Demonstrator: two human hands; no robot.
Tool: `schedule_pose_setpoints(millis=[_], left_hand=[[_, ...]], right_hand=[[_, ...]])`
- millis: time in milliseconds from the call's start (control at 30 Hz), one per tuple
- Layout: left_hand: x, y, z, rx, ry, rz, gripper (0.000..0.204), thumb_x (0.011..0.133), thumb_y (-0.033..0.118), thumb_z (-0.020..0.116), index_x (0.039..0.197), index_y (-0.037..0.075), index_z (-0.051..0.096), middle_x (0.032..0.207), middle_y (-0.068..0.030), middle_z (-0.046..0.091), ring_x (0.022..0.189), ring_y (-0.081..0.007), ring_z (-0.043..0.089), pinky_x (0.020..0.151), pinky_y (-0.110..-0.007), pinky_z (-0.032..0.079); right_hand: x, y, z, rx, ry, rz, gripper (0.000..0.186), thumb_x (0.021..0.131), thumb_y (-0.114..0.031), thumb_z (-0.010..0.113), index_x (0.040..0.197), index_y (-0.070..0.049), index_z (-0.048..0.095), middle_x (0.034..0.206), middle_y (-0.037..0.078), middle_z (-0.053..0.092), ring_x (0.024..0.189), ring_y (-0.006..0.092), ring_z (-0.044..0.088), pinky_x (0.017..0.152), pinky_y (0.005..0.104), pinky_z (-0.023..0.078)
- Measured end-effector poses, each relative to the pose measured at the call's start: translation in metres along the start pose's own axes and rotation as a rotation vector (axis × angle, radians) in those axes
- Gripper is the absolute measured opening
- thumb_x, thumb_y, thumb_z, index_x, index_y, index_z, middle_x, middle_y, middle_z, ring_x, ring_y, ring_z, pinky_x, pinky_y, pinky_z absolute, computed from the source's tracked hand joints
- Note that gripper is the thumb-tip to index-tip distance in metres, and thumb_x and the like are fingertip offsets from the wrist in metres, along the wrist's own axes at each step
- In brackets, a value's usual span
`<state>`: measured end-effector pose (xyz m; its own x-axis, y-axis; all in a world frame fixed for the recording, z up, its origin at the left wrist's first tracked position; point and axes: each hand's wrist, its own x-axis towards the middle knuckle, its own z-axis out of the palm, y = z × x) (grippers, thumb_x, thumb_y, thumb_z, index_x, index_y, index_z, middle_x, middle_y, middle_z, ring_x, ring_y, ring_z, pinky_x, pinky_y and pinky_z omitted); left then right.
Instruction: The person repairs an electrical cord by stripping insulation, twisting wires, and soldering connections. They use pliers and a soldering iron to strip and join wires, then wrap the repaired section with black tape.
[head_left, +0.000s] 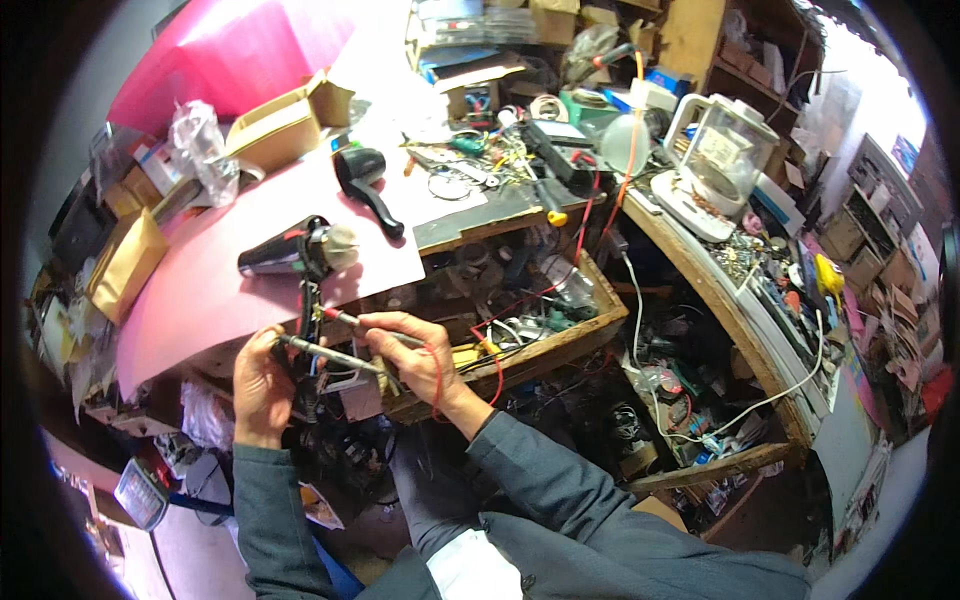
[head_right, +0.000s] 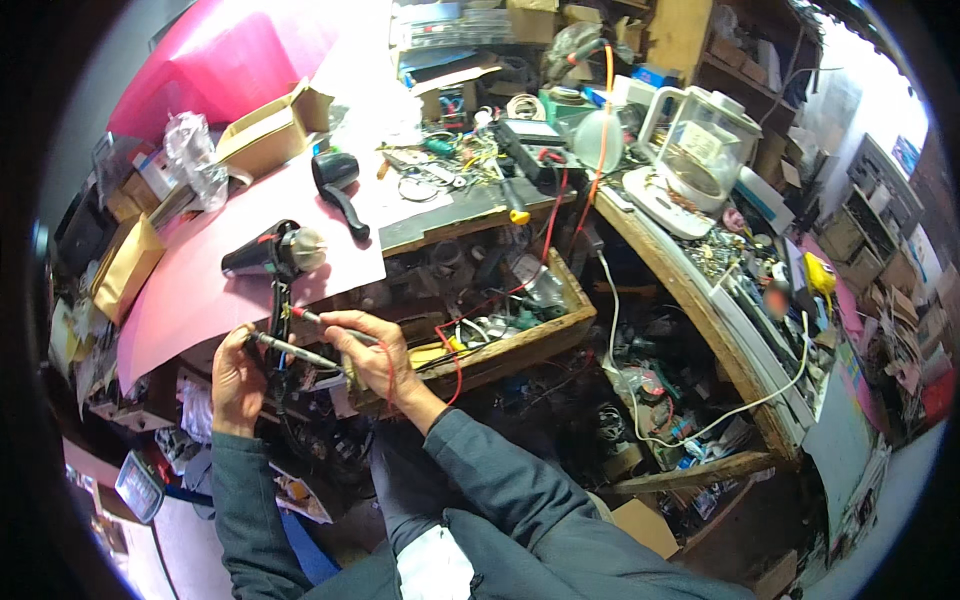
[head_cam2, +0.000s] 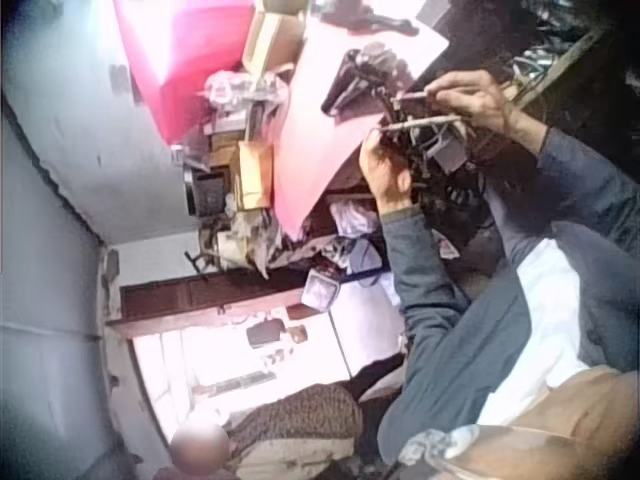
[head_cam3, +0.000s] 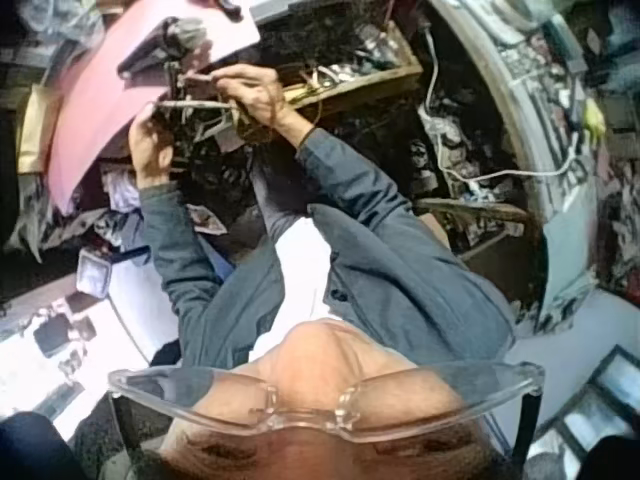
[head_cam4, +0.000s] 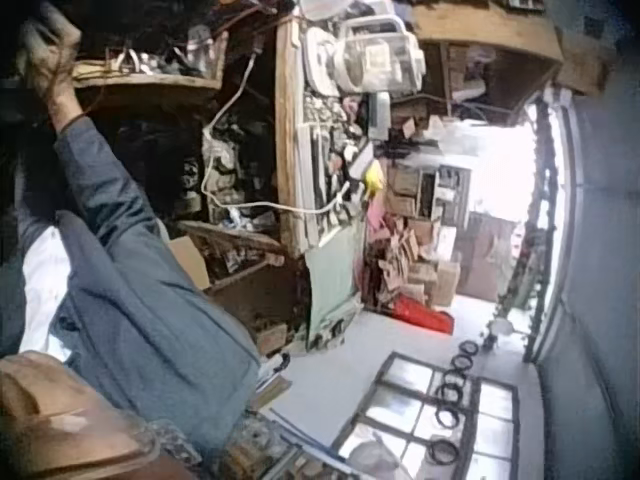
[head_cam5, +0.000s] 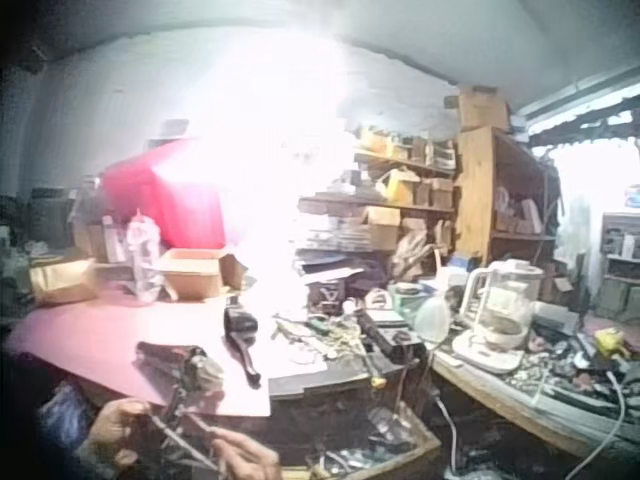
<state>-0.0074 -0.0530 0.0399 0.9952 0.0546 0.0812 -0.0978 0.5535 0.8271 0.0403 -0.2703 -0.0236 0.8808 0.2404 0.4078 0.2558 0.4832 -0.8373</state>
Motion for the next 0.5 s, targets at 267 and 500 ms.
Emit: schedule_pose_setpoints(millis=[267,500], left_hand=[[0.0031,-0.0039,0.0027,0.019,0.012,0.017,0.019,0.098,0.016,0.056,0.107,0.0,0.06,0.089,-0.0112,0.066,0.091,-0.0346,0.071,0.077,-0.048,0.064],[0.0,0.0022,0.0081,0.05,0.003,-0.011,0.02,0.098,0.016,0.057,0.108,-0.001,0.06,0.089,-0.0093,0.064,0.091,-0.029,0.069,0.079,-0.046,0.063]], right_hand=[[0.0016,0.0025,-0.0052,0.036,-0.021,0.005,0.025,0.097,-0.003,0.062,0.121,0.002,0.065,0.111,0.009,0.07,0.099,0.0156,0.068,0.089,0.0261,0.055],[0.0023,-0.0042,-0.0007,-0.031,-0.009,0.001,0.022,0.096,-0.003,0.063,0.118,0.001,0.068,0.107,0.008,0.071,0.1,0.0151,0.068,0.089,0.027,0.055]])
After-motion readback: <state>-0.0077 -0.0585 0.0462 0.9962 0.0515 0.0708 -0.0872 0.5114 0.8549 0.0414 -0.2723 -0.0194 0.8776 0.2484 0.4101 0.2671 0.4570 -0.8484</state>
